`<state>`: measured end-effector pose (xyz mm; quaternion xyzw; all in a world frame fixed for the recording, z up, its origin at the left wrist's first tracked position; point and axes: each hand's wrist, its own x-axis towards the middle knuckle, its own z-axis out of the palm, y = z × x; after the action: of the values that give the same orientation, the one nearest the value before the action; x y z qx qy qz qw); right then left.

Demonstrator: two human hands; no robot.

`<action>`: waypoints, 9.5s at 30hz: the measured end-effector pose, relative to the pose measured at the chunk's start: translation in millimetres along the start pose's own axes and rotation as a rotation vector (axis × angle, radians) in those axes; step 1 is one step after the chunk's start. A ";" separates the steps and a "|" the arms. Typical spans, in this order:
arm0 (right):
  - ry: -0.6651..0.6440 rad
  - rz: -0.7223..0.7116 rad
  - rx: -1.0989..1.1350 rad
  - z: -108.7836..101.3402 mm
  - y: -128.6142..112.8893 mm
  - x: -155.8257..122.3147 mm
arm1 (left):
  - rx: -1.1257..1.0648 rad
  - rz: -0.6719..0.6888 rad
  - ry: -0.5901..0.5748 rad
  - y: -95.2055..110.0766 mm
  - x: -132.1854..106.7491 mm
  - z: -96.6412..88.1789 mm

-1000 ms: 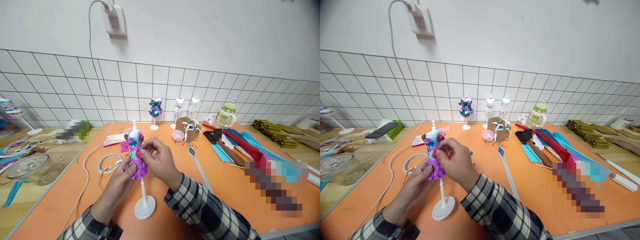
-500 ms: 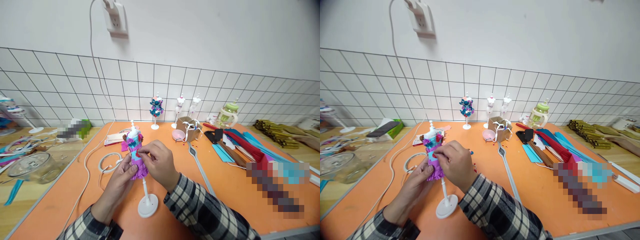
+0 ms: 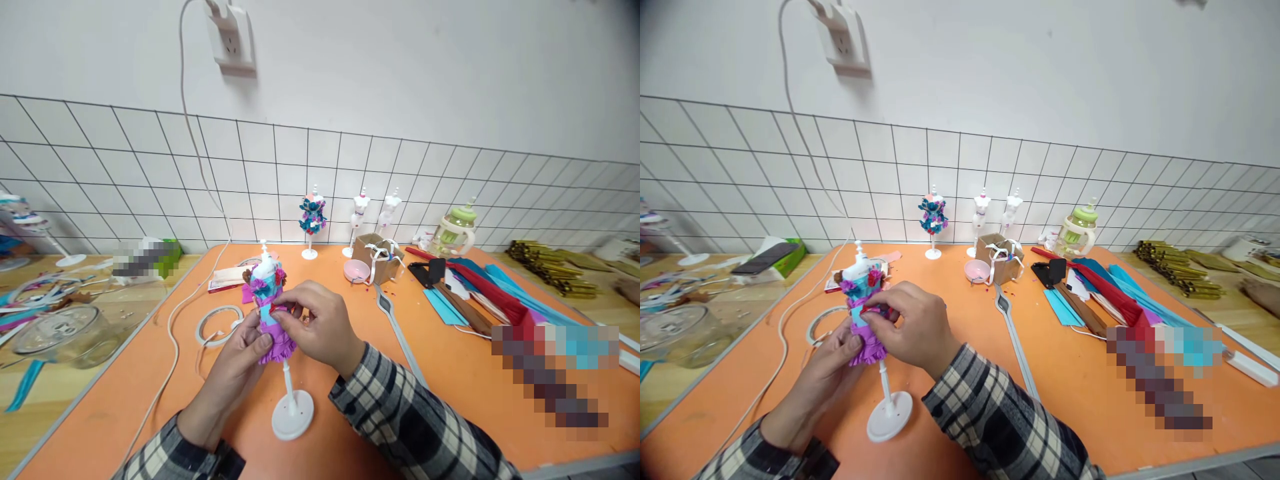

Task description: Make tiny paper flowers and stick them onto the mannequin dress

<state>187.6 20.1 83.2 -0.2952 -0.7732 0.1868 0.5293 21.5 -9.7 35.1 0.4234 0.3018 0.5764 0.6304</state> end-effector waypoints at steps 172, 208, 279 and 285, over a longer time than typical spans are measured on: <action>-0.063 0.604 0.668 12.8 0.4 2.7 | -0.184 -0.038 0.246 1.4 4.4 5.2; 0.333 -0.284 -0.132 23.1 18.5 -12.3 | -0.250 -0.117 0.159 -5.1 -0.2 7.5; -0.235 0.518 0.197 -9.8 20.5 12.8 | -0.321 -0.156 0.259 -4.8 2.6 3.1; -0.114 0.557 0.245 2.9 7.4 7.4 | -0.322 -0.132 0.179 -9.1 -1.8 6.5</action>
<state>184.8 30.6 82.9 -0.4188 -0.6627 0.4327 0.4452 31.2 -12.5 29.9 0.2436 0.2877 0.6098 0.6972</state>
